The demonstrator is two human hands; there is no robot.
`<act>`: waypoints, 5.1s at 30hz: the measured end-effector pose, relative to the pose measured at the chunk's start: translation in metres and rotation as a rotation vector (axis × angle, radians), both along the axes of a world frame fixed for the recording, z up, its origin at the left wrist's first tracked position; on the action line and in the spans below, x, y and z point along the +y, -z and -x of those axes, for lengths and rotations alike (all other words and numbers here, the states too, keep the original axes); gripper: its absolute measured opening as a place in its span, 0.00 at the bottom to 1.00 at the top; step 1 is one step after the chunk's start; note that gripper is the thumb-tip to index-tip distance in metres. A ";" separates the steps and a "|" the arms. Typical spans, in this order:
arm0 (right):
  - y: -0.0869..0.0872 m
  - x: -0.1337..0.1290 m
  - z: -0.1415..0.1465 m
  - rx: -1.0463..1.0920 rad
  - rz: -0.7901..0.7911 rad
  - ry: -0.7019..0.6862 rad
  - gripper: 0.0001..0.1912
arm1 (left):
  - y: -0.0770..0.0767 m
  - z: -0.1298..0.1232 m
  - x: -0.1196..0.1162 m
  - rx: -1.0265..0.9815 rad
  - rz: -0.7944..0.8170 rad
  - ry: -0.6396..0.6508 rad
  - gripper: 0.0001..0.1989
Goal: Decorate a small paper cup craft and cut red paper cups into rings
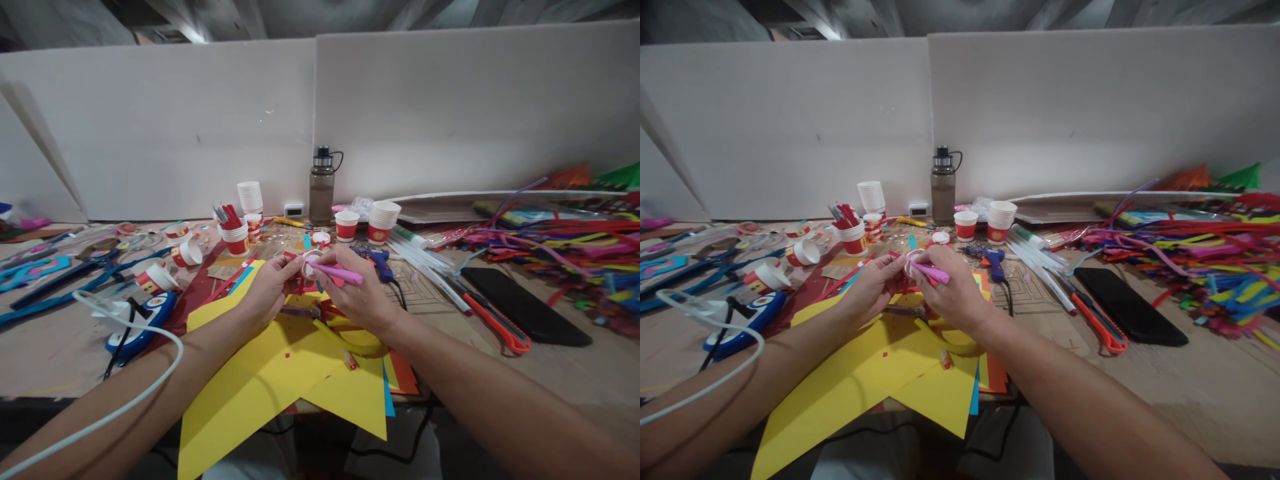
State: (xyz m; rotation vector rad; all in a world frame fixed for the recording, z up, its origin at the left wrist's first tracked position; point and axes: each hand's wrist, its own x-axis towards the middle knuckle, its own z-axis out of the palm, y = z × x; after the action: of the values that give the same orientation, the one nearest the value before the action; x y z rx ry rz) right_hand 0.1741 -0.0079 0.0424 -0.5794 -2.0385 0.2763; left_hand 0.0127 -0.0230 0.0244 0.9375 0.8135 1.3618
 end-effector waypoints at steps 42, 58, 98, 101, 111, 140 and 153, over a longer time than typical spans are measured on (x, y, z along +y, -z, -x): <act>0.001 0.002 -0.002 0.007 0.005 0.043 0.04 | 0.003 0.002 0.003 -0.025 -0.016 0.002 0.14; 0.000 0.001 -0.001 0.017 0.033 0.051 0.03 | 0.004 0.002 0.002 -0.009 -0.025 0.007 0.15; 0.000 0.000 0.000 0.053 0.073 0.044 0.05 | 0.004 0.001 0.003 -0.017 -0.012 0.000 0.15; 0.001 0.000 0.000 0.057 0.077 0.035 0.05 | 0.004 0.001 0.003 -0.015 -0.011 -0.001 0.15; -0.001 -0.001 -0.001 0.062 0.093 0.030 0.05 | 0.003 0.000 0.001 -0.020 0.001 -0.001 0.15; 0.000 -0.001 -0.001 0.067 0.098 0.024 0.05 | 0.004 0.001 0.002 -0.011 -0.025 0.012 0.14; -0.001 -0.001 -0.001 0.064 0.102 0.041 0.05 | 0.003 0.002 0.003 -0.007 -0.012 0.000 0.14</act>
State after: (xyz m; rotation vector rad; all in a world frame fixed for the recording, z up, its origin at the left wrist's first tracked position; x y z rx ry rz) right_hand 0.1754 -0.0093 0.0431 -0.6658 -1.9572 0.3714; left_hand 0.0111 -0.0204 0.0217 0.9414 0.8012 1.3706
